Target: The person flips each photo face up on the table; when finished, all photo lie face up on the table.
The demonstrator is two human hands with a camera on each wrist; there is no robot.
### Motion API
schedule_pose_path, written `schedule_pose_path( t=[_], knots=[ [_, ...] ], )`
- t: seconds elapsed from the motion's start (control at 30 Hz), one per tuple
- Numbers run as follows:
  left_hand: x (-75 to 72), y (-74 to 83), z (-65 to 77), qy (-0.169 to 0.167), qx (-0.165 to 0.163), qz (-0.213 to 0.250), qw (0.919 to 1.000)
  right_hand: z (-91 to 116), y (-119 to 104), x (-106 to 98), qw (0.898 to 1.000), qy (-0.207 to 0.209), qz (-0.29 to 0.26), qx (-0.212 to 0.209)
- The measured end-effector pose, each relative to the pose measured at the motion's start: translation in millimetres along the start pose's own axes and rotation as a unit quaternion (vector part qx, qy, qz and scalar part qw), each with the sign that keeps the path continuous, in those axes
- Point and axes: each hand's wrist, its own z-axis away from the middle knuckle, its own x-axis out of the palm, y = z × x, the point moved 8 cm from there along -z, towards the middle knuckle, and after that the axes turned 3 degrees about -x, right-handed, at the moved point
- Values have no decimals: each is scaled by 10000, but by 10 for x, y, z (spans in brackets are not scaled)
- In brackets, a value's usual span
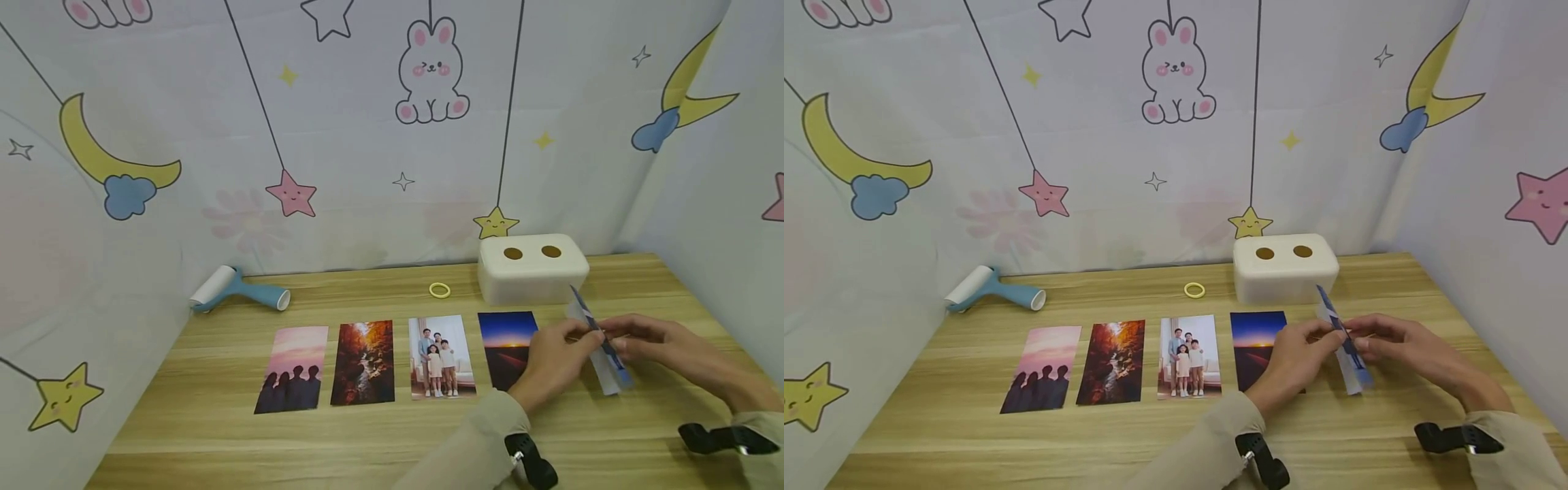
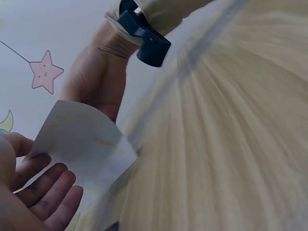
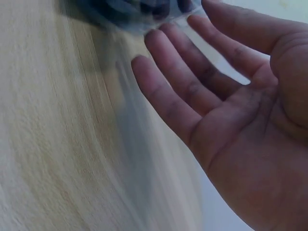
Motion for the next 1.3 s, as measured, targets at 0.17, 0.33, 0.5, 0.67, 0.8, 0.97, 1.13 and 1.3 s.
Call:
schedule_pose_path(
  t=[0.17,0.33,0.5,0.67,0.8,0.97,1.13,1.3],
  knots=[
    [-64,35,12,183,-306,569,9977,14,-44,-34,9994,294,125,-107],
    [-88,9,22,240,-642,1294,9892,32,-40,-95,9980,559,221,-213],
    [-86,3,44,85,-665,1823,9810,26,-36,-109,9966,689,-102,-443],
    [-123,-22,58,177,-595,2128,9751,26,-45,-152,9937,945,-61,-591],
    [-165,-42,59,393,-505,2303,9710,29,-29,-191,9920,1146,19,-536],
    [-200,-91,57,633,-499,2465,9658,23,9,-197,9914,1235,127,-406],
    [-226,-161,46,827,-509,2504,9633,15,23,-200,9896,1336,346,-415],
    [-249,-213,38,955,-474,2434,9640,9,-7,-200,9874,1411,376,-606]
  ],
)
